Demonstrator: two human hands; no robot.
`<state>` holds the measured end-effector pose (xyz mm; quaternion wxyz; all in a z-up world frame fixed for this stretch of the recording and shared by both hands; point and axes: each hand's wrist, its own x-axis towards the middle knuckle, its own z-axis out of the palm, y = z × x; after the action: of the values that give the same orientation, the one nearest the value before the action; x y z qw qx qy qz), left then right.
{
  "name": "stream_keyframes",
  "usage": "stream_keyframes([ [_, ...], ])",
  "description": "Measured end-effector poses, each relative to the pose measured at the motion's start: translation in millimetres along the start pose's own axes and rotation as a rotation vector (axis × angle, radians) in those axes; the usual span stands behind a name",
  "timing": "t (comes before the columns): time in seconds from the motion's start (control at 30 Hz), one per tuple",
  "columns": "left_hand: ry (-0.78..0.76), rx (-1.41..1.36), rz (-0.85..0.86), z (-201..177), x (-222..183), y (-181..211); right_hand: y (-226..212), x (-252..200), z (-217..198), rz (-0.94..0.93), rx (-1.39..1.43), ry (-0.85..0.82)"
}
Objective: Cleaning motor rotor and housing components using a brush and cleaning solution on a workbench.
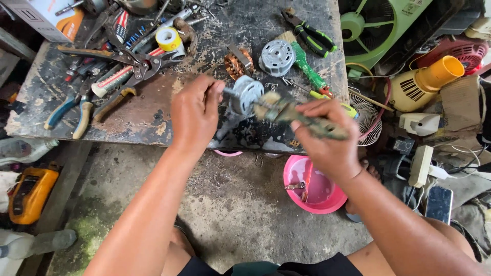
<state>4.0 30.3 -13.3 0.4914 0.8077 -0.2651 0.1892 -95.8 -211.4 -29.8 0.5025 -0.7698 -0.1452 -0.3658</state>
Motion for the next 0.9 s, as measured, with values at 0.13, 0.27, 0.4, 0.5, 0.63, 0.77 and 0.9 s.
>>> stream_keyframes([
  [0.13, -0.193, 0.225, -0.124, -32, -17, -2, -15, -6, 8, 0.003, -0.006, -0.035],
  [0.27, -0.421, 0.485, -0.296, -65, -31, -10, -29, -8, 7, -0.028, -0.01, -0.092],
  [0.4, -0.494, 0.585, -0.296, -61, -41, -39, -36, 0, 7, -0.05, 0.037, -0.12],
  [0.5, -0.49, 0.613, -0.285, -61, -42, -43, -34, 12, 1, -0.035, 0.02, -0.139],
  [0.63, -0.498, 0.554, -0.276, -65, -36, -24, -28, 34, 8, -0.108, 0.073, -0.113],
  [0.77, -0.519, 0.557, -0.25, -66, -31, -24, -12, 40, 29, 0.031, 0.207, -0.104],
  [0.9, -0.519, 0.552, -0.242, -66, -31, -34, 23, 33, 12, 0.11, 0.246, -0.084],
])
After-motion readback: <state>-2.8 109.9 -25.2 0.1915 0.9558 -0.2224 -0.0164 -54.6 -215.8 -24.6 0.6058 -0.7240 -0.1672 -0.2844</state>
